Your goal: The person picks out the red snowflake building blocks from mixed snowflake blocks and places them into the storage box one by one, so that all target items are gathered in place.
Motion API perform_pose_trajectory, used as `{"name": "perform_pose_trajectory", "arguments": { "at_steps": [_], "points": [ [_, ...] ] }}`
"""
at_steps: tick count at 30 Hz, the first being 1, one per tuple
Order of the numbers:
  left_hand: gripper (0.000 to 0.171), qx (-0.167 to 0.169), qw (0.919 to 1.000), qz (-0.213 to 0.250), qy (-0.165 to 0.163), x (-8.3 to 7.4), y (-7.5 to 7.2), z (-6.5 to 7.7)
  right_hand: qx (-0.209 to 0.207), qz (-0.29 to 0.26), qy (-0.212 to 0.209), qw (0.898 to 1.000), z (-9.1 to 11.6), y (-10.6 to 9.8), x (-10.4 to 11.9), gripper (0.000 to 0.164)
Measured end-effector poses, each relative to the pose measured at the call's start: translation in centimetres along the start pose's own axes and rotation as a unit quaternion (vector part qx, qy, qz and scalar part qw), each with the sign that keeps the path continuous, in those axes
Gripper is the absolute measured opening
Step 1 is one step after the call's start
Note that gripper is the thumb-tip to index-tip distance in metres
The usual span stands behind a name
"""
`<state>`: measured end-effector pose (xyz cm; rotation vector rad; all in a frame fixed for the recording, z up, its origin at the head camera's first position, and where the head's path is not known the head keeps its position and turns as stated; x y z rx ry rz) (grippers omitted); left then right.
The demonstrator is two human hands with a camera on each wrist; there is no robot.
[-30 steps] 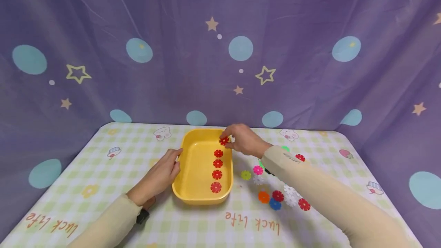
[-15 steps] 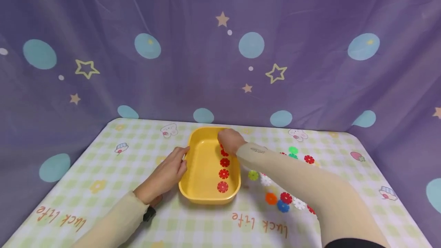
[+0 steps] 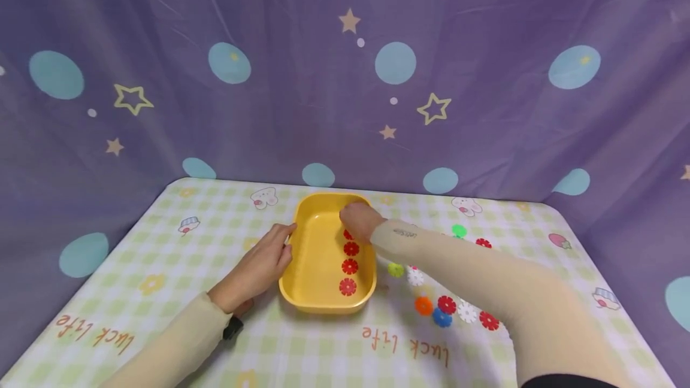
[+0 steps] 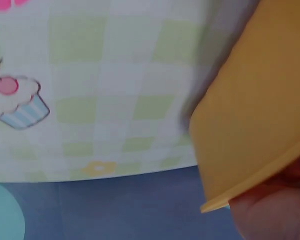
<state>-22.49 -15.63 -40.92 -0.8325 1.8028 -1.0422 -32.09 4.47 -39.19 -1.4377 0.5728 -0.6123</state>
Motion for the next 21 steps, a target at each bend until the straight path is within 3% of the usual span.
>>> {"name": "perform_pose_trajectory", "arguments": {
  "at_steps": [4, 11, 16, 21],
  "points": [
    [0.046, -0.002, 1.0000, -0.001, 0.006, 0.06, 0.03, -0.05, 0.005, 0.006, -0.010, 1.000, 0.61, -0.15, 0.43, 0.009],
    [0.045, -0.010, 0.9999, 0.000, 0.009, -0.03, -0.14, -0.05, 0.058, -0.030, 0.002, 0.998, 0.71, -0.45, 0.80, 0.002],
    [0.045, -0.008, 0.9999, 0.003, 0.013, -0.02, -0.19, -0.03, 0.103, -0.043, 0.031, 0.993, 0.38, -0.48, 0.97, 0.017],
    [0.045, -0.007, 0.9999, 0.002, 0.011, 0.09, -0.12, 0.00, 0.128, -0.046, 0.047, 0.990, 0.26, -0.56, 0.89, 0.015]
  ]
}}
Point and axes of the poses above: each hand's wrist, its own z-axis away from the middle knuckle, its own y-axis out of the palm, x = y × z, the point moved 2 cm from there along -z, towards the middle knuckle, and after that the axes turned 4 degrees about -z, right-handed, at the moved point
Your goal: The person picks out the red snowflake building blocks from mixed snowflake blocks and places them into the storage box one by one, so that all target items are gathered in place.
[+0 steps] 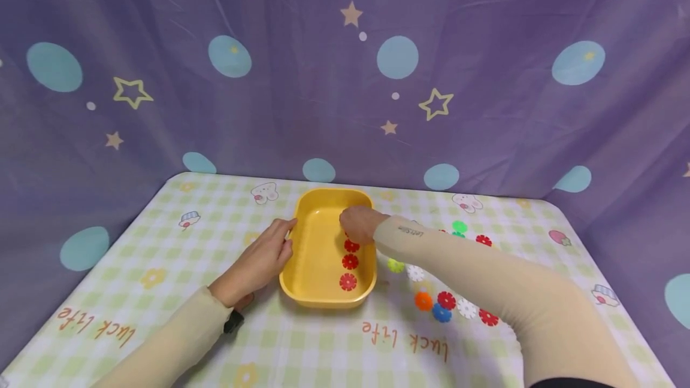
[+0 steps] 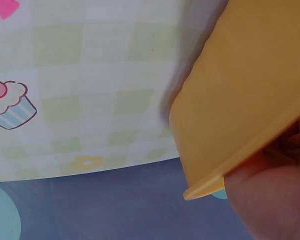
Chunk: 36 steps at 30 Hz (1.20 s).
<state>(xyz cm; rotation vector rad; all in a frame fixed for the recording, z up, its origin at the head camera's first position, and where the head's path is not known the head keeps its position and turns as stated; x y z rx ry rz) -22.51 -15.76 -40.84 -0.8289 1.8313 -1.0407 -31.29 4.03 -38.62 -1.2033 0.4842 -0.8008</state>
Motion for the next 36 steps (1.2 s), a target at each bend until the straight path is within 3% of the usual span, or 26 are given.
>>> {"name": "perform_pose_trajectory", "arguments": {
  "at_steps": [7, 9, 13, 16, 18, 22, 27, 32, 36],
  "points": [
    [0.045, 0.004, 1.0000, 0.002, -0.005, -0.1, 0.1, -0.1, 0.023, 0.007, 0.005, 1.000, 0.9, -0.6, -0.2, 0.009],
    [0.045, 0.009, 1.0000, 0.000, -0.004, -0.3, 0.2, -0.3, 0.003, -0.017, -0.006, 1.000, 1.8, -1.2, -0.6, 0.016],
    [0.045, 0.019, 0.9998, -0.005, -0.006, -0.6, 0.2, -0.5, -0.079, -0.089, -0.057, 0.991, 5.2, -3.7, -2.6, 0.026],
    [0.046, 0.023, 0.9997, -0.007, -0.007, -0.6, 0.1, -0.5, -0.107, -0.143, -0.044, 0.983, 8.8, -4.5, -5.2, 0.026],
    [0.046, 0.023, 0.9997, -0.009, -0.006, -0.5, 0.0, -0.5, -0.095, -0.177, -0.012, 0.980, 11.1, -3.7, -7.1, 0.026],
    [0.045, 0.026, 0.9995, -0.006, -0.014, -0.5, -0.1, -0.4, -0.058, -0.232, 0.043, 0.970, 15.6, 0.2, -10.5, 0.028],
    [0.046, 0.029, 0.9995, -0.004, -0.013, -0.1, -0.4, -0.5, -0.086, -0.248, 0.088, 0.961, 20.0, 4.8, -13.7, 0.025],
    [0.046, 0.029, 0.9995, -0.004, -0.010, -0.2, -0.4, -0.9, -0.111, -0.268, 0.122, 0.949, 21.8, 8.1, -15.4, 0.026],
    [0.047, 0.036, 0.9992, 0.003, -0.015, -0.6, 0.1, -1.2, -0.131, -0.280, 0.135, 0.941, 22.0, 9.1, -16.2, 0.025]
  ]
}}
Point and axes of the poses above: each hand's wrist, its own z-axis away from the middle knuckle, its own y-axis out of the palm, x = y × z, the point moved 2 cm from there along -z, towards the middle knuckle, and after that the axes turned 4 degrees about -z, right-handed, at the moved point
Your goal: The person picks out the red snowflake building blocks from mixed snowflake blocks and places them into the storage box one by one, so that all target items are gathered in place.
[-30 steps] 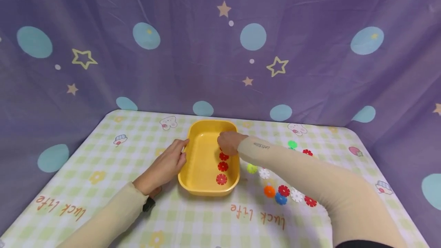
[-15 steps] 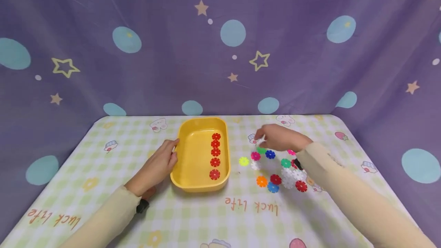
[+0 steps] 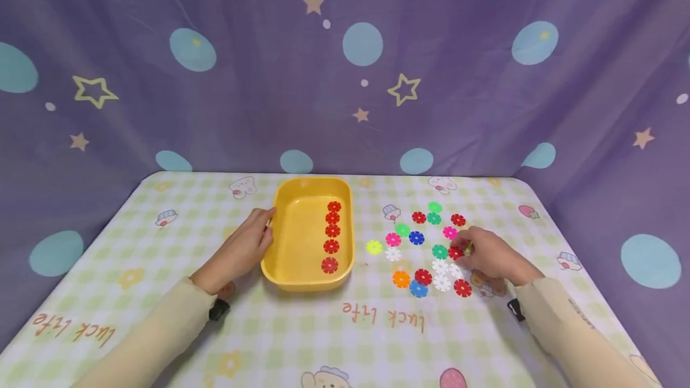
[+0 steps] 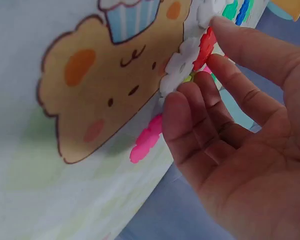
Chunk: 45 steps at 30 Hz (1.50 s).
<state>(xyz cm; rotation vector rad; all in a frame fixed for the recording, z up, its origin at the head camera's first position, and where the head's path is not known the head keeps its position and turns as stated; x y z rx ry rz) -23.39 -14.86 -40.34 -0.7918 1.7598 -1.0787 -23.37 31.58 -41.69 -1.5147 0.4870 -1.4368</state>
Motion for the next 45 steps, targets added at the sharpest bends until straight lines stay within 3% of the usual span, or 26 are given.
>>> {"name": "perform_pose_trajectory", "arguments": {
  "at_steps": [3, 11, 19, 23, 26, 30, 40, 45],
  "points": [
    [0.047, -0.008, 1.0000, 0.003, 0.000, 0.1, -0.3, -0.5, 0.002, 0.002, -0.005, 1.000, -1.1, -0.5, 0.1, 0.024],
    [0.047, -0.033, 0.9994, 0.006, 0.008, 0.4, -0.6, -0.9, 0.065, -0.018, 0.012, 0.998, -3.1, -1.3, 0.3, 0.025],
    [0.045, -0.033, 0.9992, 0.023, -0.005, 0.4, 0.0, 0.3, 0.025, 0.013, -0.004, 1.000, -1.7, -0.1, 1.5, 0.024],
    [0.044, -0.039, 0.9984, 0.039, -0.009, 0.4, 0.3, 0.5, 0.004, 0.041, 0.013, 0.999, -1.3, 0.6, 1.9, 0.017],
    [0.044, -0.044, 0.9980, 0.044, -0.013, 0.5, 0.5, 0.6, 0.006, 0.030, 0.022, 0.999, -1.0, 0.9, 1.8, 0.018],
    [0.043, -0.045, 0.9979, 0.046, -0.005, 0.5, 0.7, 0.5, 0.010, 0.004, 0.029, 1.000, -0.5, 0.8, 1.2, 0.030],
    [0.045, -0.013, 0.9986, 0.038, 0.035, 0.3, 0.3, 0.1, 0.009, -0.019, 0.024, 0.999, 0.6, 0.9, -0.2, 0.035],
    [0.048, 0.007, 0.9987, 0.045, 0.023, 0.5, 0.2, 0.4, 0.007, 0.000, -0.020, 1.000, 0.5, 0.9, 0.0, 0.035]
  ]
}}
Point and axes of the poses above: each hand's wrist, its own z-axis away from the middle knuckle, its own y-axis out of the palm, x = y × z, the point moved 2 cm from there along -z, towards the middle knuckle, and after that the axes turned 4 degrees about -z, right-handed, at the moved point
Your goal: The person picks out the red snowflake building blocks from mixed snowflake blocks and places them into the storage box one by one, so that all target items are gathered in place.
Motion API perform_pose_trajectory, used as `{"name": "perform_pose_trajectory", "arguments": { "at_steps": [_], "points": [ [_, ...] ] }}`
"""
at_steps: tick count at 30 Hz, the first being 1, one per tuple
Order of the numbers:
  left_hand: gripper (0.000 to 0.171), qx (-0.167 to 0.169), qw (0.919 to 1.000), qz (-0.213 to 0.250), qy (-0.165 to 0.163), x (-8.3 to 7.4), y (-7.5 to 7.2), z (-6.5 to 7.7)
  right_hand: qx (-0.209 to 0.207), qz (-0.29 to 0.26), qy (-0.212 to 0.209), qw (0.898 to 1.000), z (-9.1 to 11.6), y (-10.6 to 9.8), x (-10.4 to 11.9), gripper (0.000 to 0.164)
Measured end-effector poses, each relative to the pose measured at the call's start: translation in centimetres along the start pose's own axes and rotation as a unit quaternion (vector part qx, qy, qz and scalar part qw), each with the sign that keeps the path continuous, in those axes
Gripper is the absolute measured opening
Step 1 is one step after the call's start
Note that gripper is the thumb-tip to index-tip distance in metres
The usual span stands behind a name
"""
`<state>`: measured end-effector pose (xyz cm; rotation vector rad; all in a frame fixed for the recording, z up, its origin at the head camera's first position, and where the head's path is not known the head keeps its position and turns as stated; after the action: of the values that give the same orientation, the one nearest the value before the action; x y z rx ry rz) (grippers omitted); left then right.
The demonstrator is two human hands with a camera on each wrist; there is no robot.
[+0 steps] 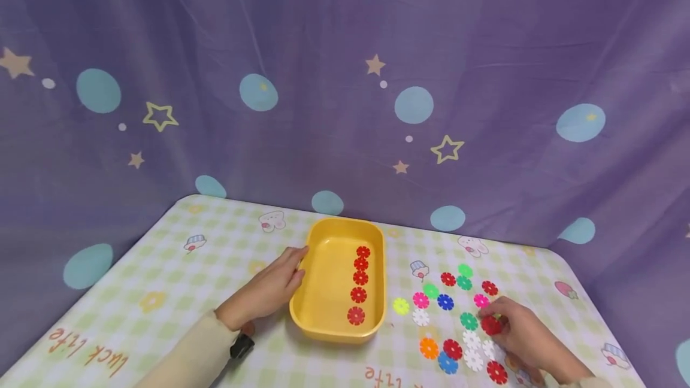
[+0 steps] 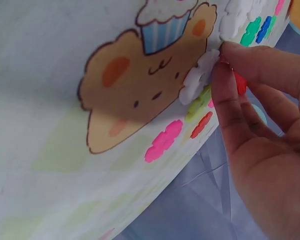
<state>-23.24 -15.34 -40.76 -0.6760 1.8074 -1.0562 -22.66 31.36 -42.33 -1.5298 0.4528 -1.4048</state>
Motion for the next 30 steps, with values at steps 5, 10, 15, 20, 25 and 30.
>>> {"name": "perform_pose_trajectory", "arguments": {
  "at_steps": [5, 10, 15, 20, 25, 30],
  "points": [
    [0.050, 0.021, 0.9997, 0.007, -0.009, -0.1, 0.0, 0.0, -0.007, 0.030, -0.033, 0.999, 0.2, 0.1, -0.1, 0.035],
    [0.051, 0.036, 0.9991, 0.016, -0.017, -0.2, -0.3, -0.1, -0.031, 0.026, -0.029, 0.999, 0.0, -0.4, 0.3, 0.035],
    [0.052, 0.035, 0.9991, 0.013, -0.020, 0.1, -0.3, 0.2, -0.086, 0.016, -0.080, 0.993, -1.6, -1.1, 3.8, 0.035],
    [0.052, 0.032, 0.9990, 0.024, -0.021, 0.1, -0.4, 0.2, -0.107, 0.011, -0.180, 0.978, -4.4, -0.2, 10.5, 0.040],
    [0.052, 0.033, 0.9991, 0.018, -0.019, 0.0, -0.2, 0.0, -0.038, -0.003, -0.281, 0.959, -7.6, 3.0, 17.0, 0.032],
    [0.051, 0.024, 0.9995, 0.015, -0.014, -0.2, -0.2, -0.2, 0.064, 0.031, -0.312, 0.947, -10.8, 6.7, 20.6, 0.023]
  ]
}}
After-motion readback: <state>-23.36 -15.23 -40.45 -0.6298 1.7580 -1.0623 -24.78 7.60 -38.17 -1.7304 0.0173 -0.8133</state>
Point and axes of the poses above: each hand's wrist, its own z-axis away from the middle knuckle, its own y-axis out of the palm, x = y × z, the point moved 2 cm from there along -z, towards the middle knuckle, and after that the axes turned 4 degrees about -z, right-handed, at the moved point
